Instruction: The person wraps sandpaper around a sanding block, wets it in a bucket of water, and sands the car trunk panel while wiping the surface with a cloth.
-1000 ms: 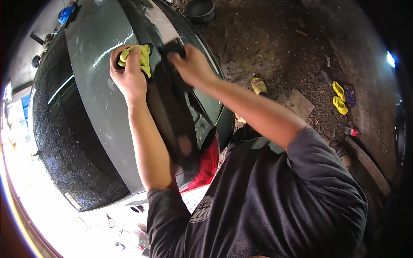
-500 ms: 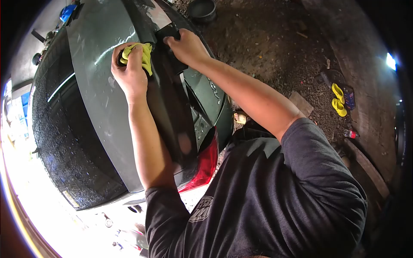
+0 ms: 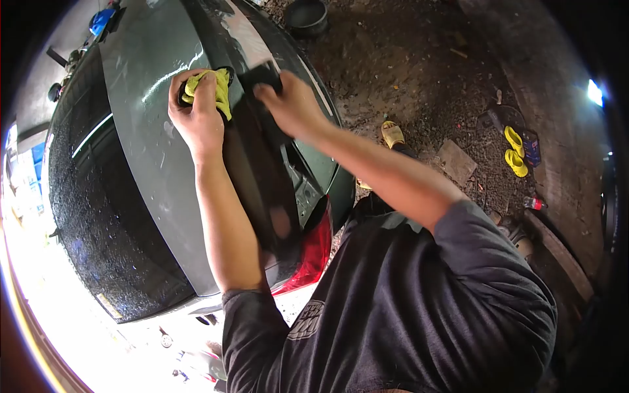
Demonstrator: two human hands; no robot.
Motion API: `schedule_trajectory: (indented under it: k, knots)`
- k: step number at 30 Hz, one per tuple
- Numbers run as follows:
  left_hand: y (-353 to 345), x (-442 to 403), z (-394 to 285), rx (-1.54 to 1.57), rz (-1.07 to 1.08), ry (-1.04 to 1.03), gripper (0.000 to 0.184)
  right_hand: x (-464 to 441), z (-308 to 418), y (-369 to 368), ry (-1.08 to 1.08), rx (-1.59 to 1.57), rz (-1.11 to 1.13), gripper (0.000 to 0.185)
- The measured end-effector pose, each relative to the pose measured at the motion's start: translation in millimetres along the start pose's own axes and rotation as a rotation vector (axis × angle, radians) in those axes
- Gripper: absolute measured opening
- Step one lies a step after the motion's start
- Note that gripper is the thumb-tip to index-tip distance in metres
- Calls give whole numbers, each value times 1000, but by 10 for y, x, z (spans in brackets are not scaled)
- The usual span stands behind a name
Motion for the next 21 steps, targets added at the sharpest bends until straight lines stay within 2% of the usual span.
schedule_trajectory:
  k: [2, 7, 10, 13, 17, 20, 21]
  knots:
    - [-4, 14, -10, -18, -2, 16, 12, 163, -224, -39, -114, -30, 63, 48]
    - [-6, 10, -12, -3, -1, -24, 9, -234, 161, 21, -13, 18, 29, 49]
    - [-8, -1, -6, 2, -4, -24, 9, 37, 29, 39, -22, 54, 4, 49]
    - [-12, 10, 8, 20, 3, -18, 9, 213, -267, -56, -73, -48, 38, 47]
    - [-21, 12, -21, 9, 2, -9, 9, -352, 51, -4, 32, 36, -88, 48]
    - [-14, 2, -47, -28, 3, -19, 9, -246, 140, 37, 66, 73, -86, 46]
    - [-21, -7, -46, -16, 5, -22, 9, -69, 54, 16, -30, 31, -17, 45]
Point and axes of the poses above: each hand's wrist, its own x-axis away from the middle knuckle, its own y-axis out of the back of the hand, z = x × y, the point moved 7 cm from there along -x, towards the middle knuckle, and after that the axes turned 15 degrees about -y, right-handed, at the moved point
